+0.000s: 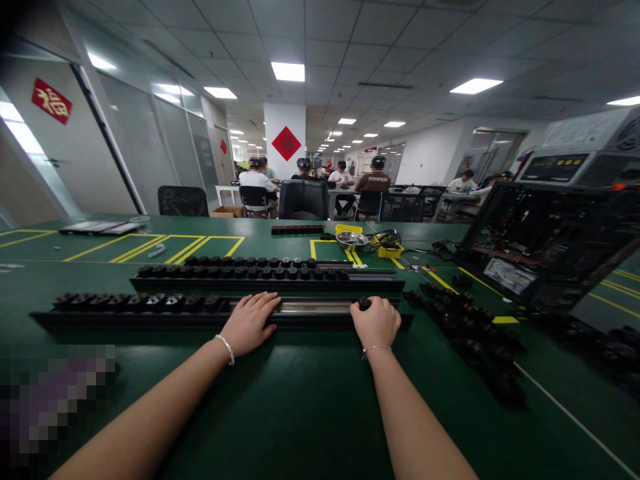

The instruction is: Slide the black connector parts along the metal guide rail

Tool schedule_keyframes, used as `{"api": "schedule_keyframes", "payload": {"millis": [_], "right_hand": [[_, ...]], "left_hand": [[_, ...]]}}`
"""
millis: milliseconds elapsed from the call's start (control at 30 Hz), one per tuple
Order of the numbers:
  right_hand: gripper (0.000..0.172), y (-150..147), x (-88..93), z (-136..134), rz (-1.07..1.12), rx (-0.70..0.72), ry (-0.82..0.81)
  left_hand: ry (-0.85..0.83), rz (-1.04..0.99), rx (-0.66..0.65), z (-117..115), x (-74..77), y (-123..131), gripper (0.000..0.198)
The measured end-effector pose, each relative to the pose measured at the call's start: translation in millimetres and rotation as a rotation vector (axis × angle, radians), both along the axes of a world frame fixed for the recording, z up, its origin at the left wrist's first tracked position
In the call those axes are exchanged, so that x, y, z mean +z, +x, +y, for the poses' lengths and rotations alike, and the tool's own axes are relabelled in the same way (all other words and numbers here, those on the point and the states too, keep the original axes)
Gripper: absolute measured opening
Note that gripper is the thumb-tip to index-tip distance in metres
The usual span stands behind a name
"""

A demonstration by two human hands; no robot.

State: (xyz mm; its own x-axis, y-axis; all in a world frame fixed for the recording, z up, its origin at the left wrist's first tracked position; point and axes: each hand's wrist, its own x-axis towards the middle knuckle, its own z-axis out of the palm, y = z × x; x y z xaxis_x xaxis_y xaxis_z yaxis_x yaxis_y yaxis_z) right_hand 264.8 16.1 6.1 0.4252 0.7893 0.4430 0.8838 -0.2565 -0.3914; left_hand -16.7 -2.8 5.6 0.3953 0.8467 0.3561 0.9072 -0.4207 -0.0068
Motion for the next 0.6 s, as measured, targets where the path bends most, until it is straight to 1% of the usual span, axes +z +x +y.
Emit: {"api": "schedule_keyframes", "payload": {"millis": [167,600], "right_hand": [[0.037,1.2,-0.4,0.2,0.006,0.013,0.008],[0.039,12.3,0.1,2.1,0.014,-0.038,0.005]], "left_hand": [[0.003,0.001,-0.005,0.8,-0.6,-0.3,0.056],[0.002,0.003,-0.004,0.7,-1.2,-0.9,0.056]]}}
